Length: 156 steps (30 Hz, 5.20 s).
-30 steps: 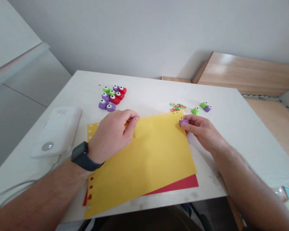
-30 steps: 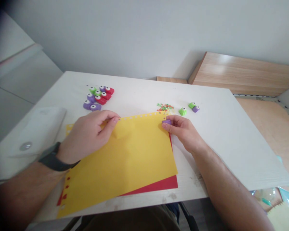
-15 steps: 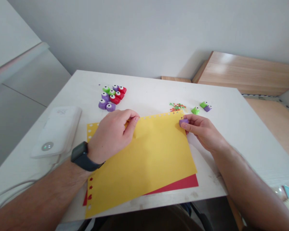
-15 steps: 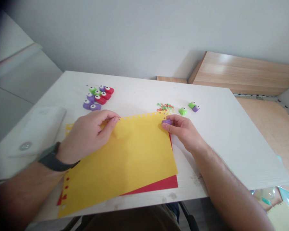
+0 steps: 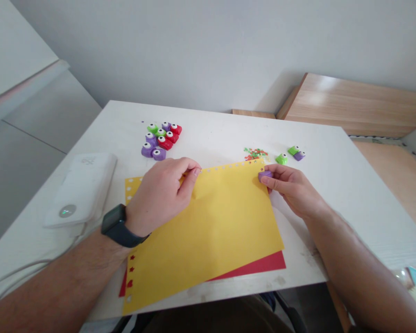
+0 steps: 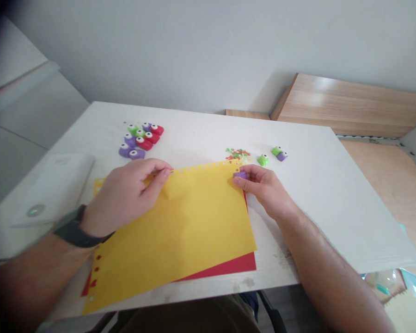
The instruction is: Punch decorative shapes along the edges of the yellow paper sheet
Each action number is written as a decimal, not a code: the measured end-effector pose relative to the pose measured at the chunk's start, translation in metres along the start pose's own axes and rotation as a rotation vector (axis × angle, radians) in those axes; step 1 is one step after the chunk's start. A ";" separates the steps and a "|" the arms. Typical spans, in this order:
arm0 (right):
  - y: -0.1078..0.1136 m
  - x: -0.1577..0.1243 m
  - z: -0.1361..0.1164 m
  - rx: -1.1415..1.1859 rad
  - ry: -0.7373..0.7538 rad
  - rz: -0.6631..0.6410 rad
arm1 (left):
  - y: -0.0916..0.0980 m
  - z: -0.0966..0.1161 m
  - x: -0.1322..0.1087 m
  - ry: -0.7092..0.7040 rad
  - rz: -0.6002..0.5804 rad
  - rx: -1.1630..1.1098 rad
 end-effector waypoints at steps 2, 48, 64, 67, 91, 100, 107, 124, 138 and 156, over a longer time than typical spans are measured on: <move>0.000 0.000 0.000 -0.003 0.001 0.002 | 0.000 0.000 -0.001 0.002 -0.001 0.003; -0.001 0.003 0.002 0.016 0.027 0.011 | -0.001 0.001 -0.001 -0.014 -0.003 0.013; -0.004 0.007 0.004 -0.023 0.037 0.017 | -0.001 0.001 -0.001 -0.022 -0.010 0.021; -0.004 0.006 0.004 -0.038 0.036 0.020 | -0.002 -0.001 -0.001 -0.019 -0.014 0.022; 0.003 0.005 0.003 -0.123 0.072 0.000 | -0.002 -0.003 0.000 0.027 -0.042 0.025; 0.011 0.006 -0.003 -0.099 0.127 0.112 | -0.002 -0.004 0.002 0.054 -0.054 0.027; 0.012 0.006 -0.004 -0.032 0.126 0.108 | -0.002 -0.006 0.001 0.045 -0.067 0.029; 0.029 0.006 -0.005 -0.534 0.122 0.158 | -0.001 -0.004 0.001 0.037 -0.061 0.032; 0.029 0.005 -0.008 -0.397 0.165 0.240 | -0.002 -0.004 0.002 0.029 -0.054 0.022; 0.020 0.008 -0.012 0.104 -0.048 0.066 | -0.001 -0.004 0.000 0.028 -0.054 0.029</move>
Point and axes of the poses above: each hand's wrist, its own x-axis towards the middle knuckle, its own y-axis out of the back of the hand, z = x × y, the point moved 2 cm from there along x, towards the middle knuckle, and after that the axes turned 10 degrees about -z, right-handed, at the moved point
